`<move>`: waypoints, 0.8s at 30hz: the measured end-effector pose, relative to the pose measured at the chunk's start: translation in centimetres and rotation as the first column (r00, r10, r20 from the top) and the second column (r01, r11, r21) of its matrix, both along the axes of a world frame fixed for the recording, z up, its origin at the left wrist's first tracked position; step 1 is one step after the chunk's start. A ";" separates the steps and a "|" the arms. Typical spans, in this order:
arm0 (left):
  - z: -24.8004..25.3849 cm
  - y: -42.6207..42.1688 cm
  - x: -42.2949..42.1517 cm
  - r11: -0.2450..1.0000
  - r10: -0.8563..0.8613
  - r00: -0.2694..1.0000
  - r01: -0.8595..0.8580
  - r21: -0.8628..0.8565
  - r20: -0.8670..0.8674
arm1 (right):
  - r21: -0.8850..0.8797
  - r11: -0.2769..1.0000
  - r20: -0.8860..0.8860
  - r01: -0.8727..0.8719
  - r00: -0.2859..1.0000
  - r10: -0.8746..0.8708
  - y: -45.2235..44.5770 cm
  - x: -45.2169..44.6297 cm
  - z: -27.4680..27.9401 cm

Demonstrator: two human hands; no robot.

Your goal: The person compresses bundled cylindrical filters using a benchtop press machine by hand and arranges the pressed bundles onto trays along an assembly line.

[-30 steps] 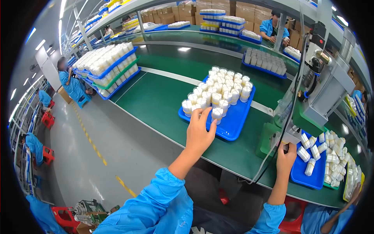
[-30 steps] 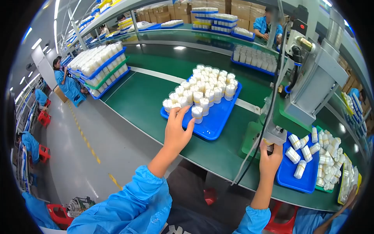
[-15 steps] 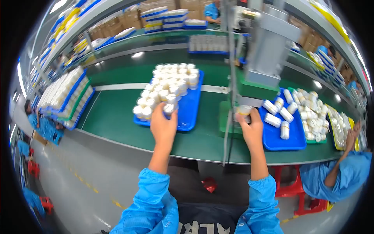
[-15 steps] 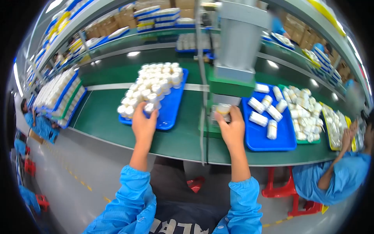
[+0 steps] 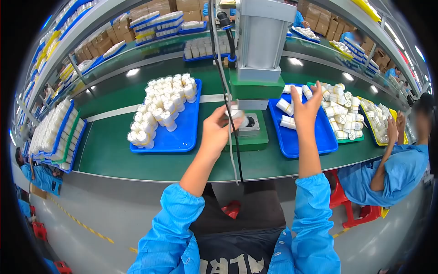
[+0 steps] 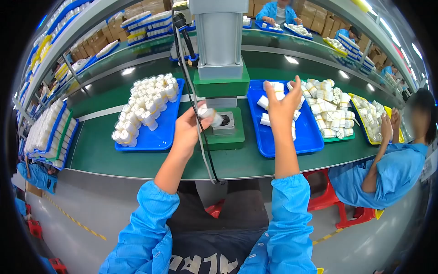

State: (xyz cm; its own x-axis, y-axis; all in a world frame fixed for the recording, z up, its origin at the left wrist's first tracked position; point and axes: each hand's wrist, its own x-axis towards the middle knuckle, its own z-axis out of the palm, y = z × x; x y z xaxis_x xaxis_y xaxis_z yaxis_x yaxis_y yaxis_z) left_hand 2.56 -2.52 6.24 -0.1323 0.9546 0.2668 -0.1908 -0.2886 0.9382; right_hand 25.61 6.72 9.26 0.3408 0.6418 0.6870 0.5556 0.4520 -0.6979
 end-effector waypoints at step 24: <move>-2.4 2.7 -0.2 0.980 0.120 0.842 -0.017 0.198 -0.526 | -0.242 0.766 0.055 -0.595 0.780 0.623 -6.4 -6.1 -5.6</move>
